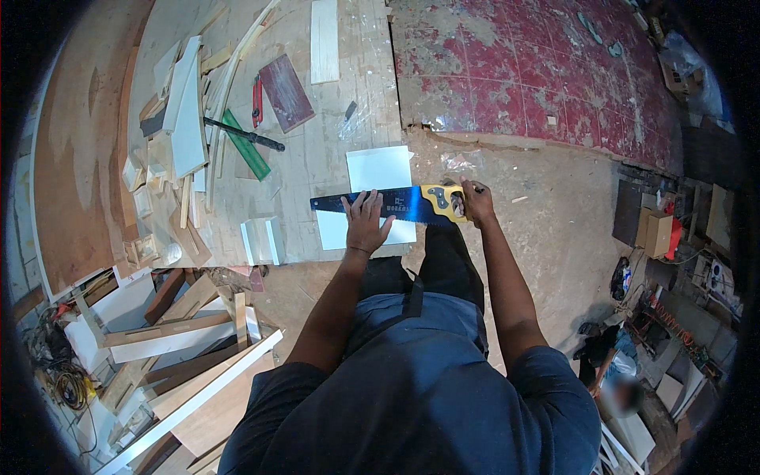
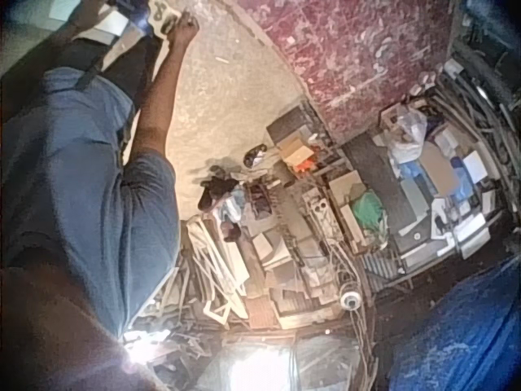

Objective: Marking and inspecting wood for cutting in a workshop.

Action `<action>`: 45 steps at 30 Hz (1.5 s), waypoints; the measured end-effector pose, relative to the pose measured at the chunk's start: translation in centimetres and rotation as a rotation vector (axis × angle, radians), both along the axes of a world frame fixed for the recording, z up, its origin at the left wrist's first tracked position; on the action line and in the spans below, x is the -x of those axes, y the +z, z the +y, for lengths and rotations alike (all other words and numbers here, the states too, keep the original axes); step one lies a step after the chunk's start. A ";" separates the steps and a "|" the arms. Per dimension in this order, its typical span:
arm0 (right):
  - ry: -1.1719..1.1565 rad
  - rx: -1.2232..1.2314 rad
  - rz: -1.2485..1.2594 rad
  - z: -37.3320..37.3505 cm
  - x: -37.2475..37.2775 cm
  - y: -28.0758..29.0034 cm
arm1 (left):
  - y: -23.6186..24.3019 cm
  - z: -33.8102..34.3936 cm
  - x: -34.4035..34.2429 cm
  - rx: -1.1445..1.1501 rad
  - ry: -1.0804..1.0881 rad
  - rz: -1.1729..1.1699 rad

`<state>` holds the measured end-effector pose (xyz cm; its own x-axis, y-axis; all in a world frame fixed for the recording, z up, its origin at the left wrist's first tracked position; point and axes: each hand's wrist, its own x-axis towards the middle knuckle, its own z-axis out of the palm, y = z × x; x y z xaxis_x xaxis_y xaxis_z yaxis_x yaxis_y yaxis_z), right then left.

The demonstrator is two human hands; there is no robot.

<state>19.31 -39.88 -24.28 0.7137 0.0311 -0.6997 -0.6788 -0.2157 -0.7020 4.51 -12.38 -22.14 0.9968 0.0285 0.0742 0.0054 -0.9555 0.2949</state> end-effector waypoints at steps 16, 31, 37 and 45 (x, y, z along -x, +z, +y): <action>0.017 0.004 -0.052 -0.4 0.2 -0.4 | 0.4 -0.4 -0.1 0.015 0.011 -0.031; 0.052 0.042 -0.023 -0.7 0.1 -1.4 | 0.5 -0.5 -0.1 0.035 0.030 -0.005; 0.029 0.021 -0.052 -0.5 0.2 -1.3 | 0.4 -0.4 -0.1 0.036 0.032 -0.014; 0.028 0.022 -0.041 -0.3 0.0 -0.6 | 0.6 -0.5 -0.2 0.051 0.012 -0.037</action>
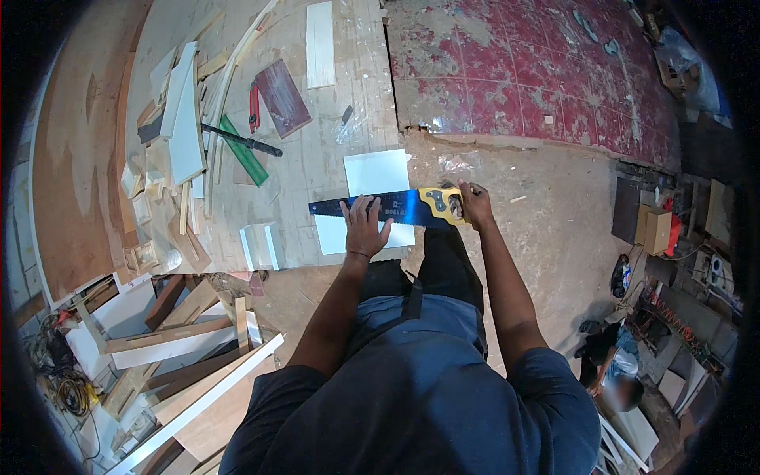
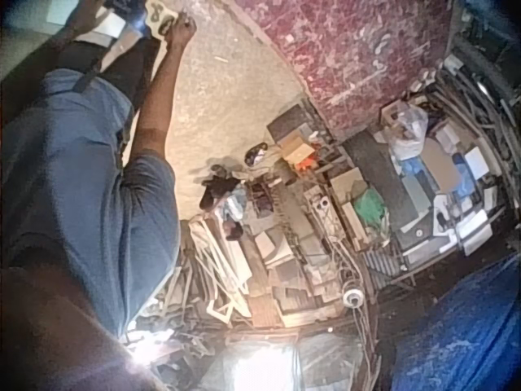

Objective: Marking and inspecting wood for cutting in a workshop.

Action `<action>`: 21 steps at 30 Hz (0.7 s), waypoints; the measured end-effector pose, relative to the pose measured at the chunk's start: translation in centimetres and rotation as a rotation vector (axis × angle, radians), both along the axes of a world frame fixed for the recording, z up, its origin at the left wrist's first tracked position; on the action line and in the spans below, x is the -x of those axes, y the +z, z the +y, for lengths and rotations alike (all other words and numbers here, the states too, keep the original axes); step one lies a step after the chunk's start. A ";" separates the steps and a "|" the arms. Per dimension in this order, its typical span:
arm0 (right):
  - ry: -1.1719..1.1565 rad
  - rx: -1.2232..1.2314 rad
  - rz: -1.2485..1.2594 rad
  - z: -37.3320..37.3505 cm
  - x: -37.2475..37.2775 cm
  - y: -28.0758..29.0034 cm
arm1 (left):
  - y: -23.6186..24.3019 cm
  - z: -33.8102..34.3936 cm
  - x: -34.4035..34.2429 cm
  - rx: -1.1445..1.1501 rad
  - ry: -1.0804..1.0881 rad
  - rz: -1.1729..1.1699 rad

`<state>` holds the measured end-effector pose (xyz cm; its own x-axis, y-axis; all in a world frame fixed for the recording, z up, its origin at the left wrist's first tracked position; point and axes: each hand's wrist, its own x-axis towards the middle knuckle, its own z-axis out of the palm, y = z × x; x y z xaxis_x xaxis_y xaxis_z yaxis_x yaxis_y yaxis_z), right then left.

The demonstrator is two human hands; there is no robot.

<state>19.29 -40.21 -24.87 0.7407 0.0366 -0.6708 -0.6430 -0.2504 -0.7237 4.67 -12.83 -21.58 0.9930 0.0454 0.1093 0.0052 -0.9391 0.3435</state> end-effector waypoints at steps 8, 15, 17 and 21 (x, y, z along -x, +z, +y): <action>-0.031 -0.076 0.062 0.3 0.0 1.1 | -0.1 0.0 0.1 -0.014 0.019 -0.005; -0.008 -0.015 0.025 -0.1 0.0 -0.1 | -0.1 -0.1 0.0 0.000 0.020 0.012; -0.011 -0.009 0.011 0.0 0.0 -0.2 | -0.1 0.0 0.0 -0.005 0.021 0.005; -0.005 0.002 0.001 -0.6 0.0 -0.7 | 0.0 -0.3 -0.2 0.002 0.015 -0.002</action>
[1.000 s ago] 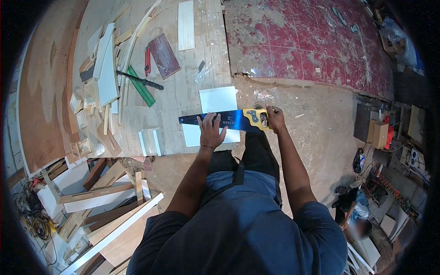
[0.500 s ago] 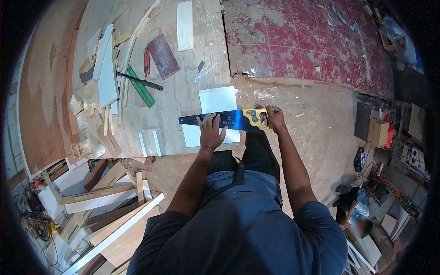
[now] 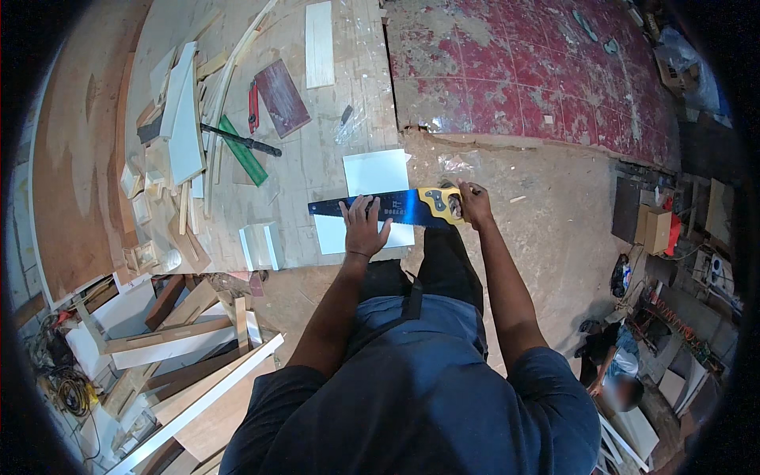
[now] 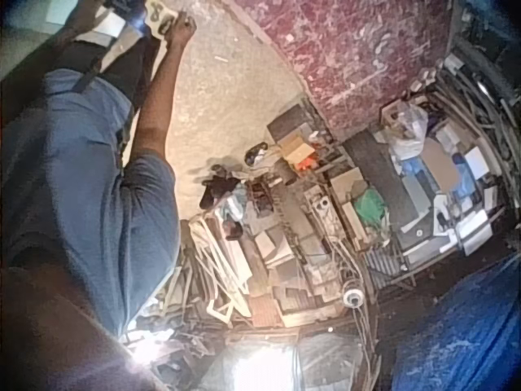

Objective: Marking and inspecting wood for cutting in a workshop.

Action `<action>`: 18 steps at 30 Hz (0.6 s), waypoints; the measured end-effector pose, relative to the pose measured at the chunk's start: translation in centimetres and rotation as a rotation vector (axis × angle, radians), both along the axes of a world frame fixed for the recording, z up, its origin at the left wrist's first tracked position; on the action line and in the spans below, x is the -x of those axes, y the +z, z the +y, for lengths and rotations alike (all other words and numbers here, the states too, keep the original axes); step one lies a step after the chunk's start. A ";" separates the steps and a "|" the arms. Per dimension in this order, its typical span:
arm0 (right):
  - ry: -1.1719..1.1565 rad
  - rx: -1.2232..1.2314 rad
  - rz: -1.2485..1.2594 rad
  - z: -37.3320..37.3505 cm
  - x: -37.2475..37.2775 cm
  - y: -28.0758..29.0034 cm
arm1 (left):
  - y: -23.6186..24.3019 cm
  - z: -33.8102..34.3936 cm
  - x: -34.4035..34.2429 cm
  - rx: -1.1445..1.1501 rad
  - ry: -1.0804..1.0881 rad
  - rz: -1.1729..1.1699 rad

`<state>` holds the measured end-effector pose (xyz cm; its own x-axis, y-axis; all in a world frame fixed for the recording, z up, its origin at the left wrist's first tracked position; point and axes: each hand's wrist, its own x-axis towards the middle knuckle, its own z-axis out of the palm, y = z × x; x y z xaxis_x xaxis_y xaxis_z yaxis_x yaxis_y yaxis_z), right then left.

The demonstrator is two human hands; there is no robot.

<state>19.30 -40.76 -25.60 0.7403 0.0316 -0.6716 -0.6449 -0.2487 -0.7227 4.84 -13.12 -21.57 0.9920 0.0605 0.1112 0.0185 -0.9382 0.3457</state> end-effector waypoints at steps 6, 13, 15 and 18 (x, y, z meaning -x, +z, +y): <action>-0.012 -0.085 0.044 1.3 0.0 2.1 | -0.2 0.5 0.4 0.014 -0.001 -0.012; 0.005 0.036 -0.017 0.3 0.0 0.6 | -0.2 0.2 0.1 -0.036 0.000 -0.021; 0.001 0.093 -0.051 -0.9 -0.1 0.1 | -0.1 -0.2 -0.2 -0.030 -0.005 -0.033; -0.302 0.203 -0.315 -0.4 -0.2 1.8 | -0.2 0.3 0.2 -0.030 0.007 -0.026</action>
<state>19.51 -41.16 -23.77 0.8645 -0.3248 -0.3835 -0.4675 -0.2396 -0.8509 4.68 -12.80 -21.75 0.9883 0.0633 0.1386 0.0161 -0.9479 0.3182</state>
